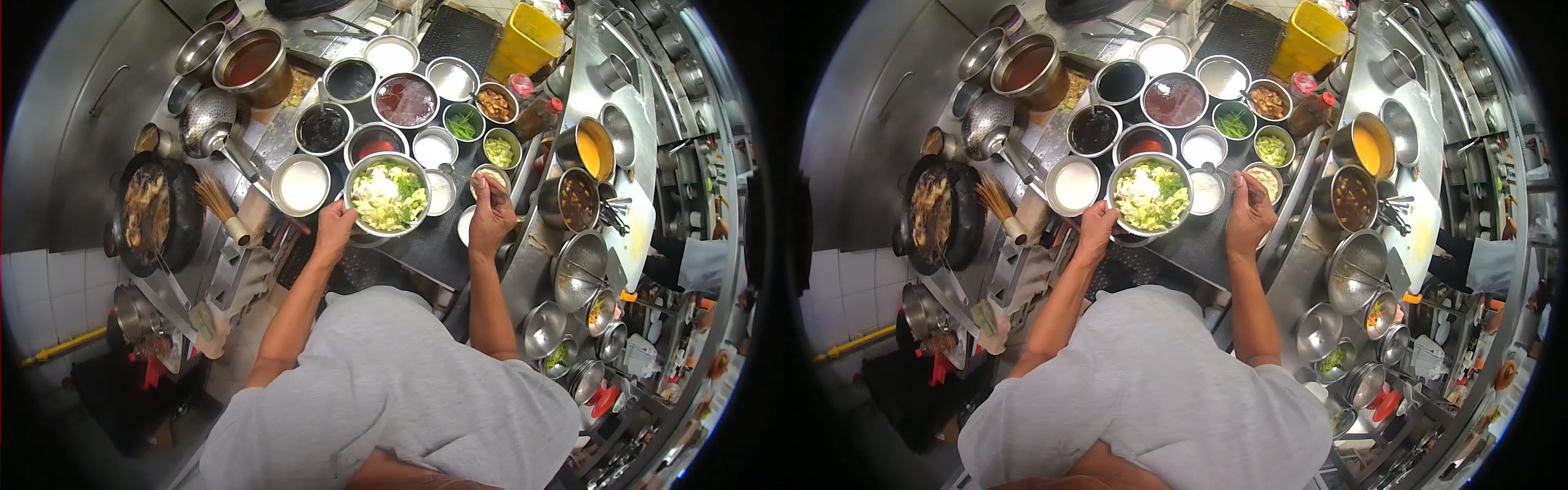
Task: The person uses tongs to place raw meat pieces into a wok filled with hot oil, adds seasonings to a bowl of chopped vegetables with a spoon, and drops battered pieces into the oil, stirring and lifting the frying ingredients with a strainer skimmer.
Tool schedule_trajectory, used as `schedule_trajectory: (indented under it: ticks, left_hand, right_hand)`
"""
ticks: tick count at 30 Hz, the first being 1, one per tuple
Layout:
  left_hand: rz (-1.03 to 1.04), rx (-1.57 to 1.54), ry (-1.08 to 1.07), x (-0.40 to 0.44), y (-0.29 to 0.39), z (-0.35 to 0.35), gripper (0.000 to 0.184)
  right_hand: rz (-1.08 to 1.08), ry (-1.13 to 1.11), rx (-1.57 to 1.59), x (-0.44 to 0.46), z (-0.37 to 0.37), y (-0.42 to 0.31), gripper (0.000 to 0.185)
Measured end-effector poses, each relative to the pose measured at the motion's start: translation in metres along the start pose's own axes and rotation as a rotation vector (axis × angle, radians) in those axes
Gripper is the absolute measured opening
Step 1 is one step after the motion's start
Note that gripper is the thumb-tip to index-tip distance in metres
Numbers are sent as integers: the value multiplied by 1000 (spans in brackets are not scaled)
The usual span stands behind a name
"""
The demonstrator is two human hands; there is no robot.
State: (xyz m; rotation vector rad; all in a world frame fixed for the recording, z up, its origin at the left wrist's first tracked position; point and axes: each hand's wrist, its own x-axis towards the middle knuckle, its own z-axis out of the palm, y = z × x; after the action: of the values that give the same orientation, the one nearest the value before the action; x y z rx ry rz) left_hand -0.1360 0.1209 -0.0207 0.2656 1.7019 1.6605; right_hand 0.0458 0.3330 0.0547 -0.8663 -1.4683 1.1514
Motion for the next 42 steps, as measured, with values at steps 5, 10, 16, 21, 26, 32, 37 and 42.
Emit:
schedule_trajectory:
  ticks: [5,10,16,21,26,32,37,42]
  left_hand:
    - [-31,55,-57,-5,-7,-21,17]
    - [-39,101,-25,-8,-20,-43,25]
    - [-87,62,18,-23,1,-43,24]
    - [-103,49,17,-27,3,-45,24]
    - [-98,76,6,-24,0,-46,25]
    - [-69,72,38,-17,-12,-41,12]
    - [-47,154,32,-4,-30,-34,15]
    - [-40,251,-106,-6,-20,-17,14]
  right_hand:
    - [132,-40,-149,-17,-22,63,16]
    - [181,-113,-208,-41,-23,86,18]
    - [248,-32,-201,-52,-21,100,18]
    - [398,47,42,-54,-21,111,20]
    - [483,134,103,-50,-27,112,21]
    - [517,212,186,-41,-35,70,21]
    - [554,70,303,-41,-22,-7,20]
    - [118,98,-51,-34,-27,4,21]
